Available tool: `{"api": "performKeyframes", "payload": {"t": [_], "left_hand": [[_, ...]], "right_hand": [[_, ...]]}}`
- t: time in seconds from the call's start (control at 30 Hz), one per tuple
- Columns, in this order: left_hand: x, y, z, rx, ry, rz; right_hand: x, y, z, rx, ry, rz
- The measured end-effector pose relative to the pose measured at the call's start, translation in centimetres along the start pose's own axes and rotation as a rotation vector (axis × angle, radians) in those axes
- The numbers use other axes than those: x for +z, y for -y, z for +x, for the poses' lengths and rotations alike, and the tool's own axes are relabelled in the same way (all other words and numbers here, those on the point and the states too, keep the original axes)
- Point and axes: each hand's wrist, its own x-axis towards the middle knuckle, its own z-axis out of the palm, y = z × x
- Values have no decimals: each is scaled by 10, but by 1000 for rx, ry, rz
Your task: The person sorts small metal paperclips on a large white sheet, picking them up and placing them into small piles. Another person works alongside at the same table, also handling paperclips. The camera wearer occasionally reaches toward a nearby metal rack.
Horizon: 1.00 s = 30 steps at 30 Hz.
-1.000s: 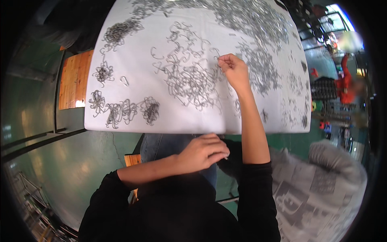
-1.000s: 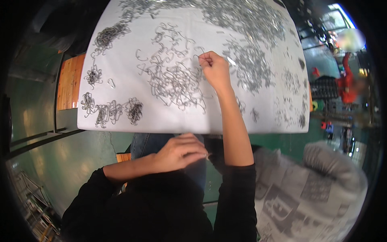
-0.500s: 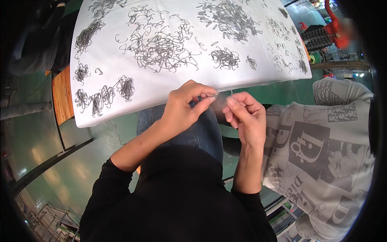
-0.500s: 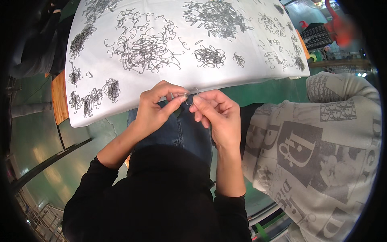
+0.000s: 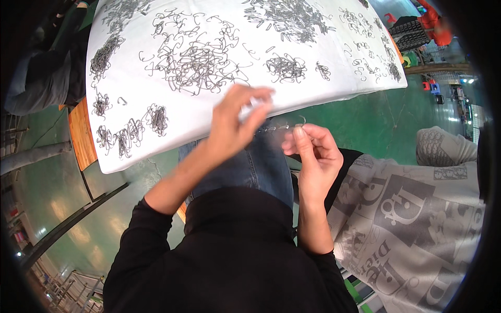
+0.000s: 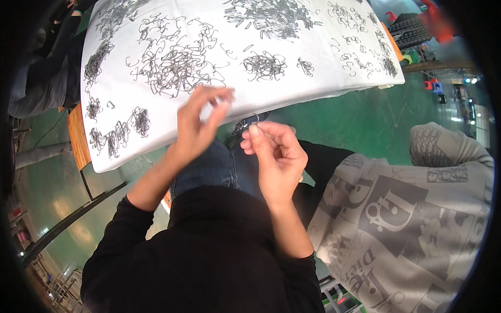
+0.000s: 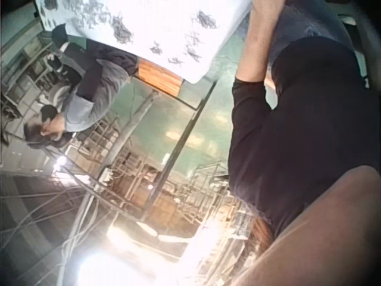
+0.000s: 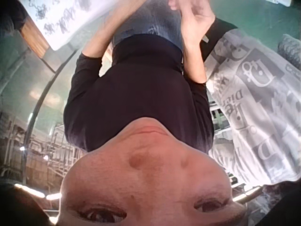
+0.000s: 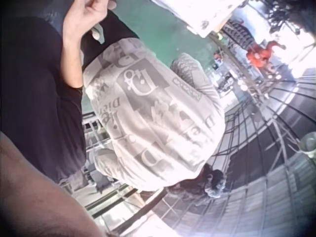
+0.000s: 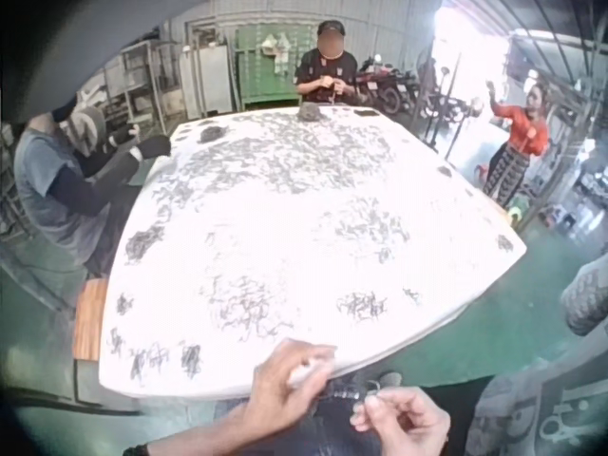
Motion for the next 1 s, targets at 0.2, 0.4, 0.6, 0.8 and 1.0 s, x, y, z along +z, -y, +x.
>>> {"api": "performKeyframes", "payload": {"t": [0.2, 0.4, 0.6, 0.8, 1.0], "left_hand": [[34, 95, 95, 176, 107, 603], [64, 109, 111, 296, 533, 1141], [65, 116, 124, 371, 530, 1214], [47, 134, 135, 461, 531, 1065], [52, 137, 142, 539, 602, 1221]], "right_hand": [[-2, 0, -8, -54, 11, -2], [-4, -2, -5, -104, 14, 61], [-8, -4, 2, -147, 2, 13], [-10, -10, 7, -149, -1, 18], [-10, -19, 12, -107, 10, -43]]}}
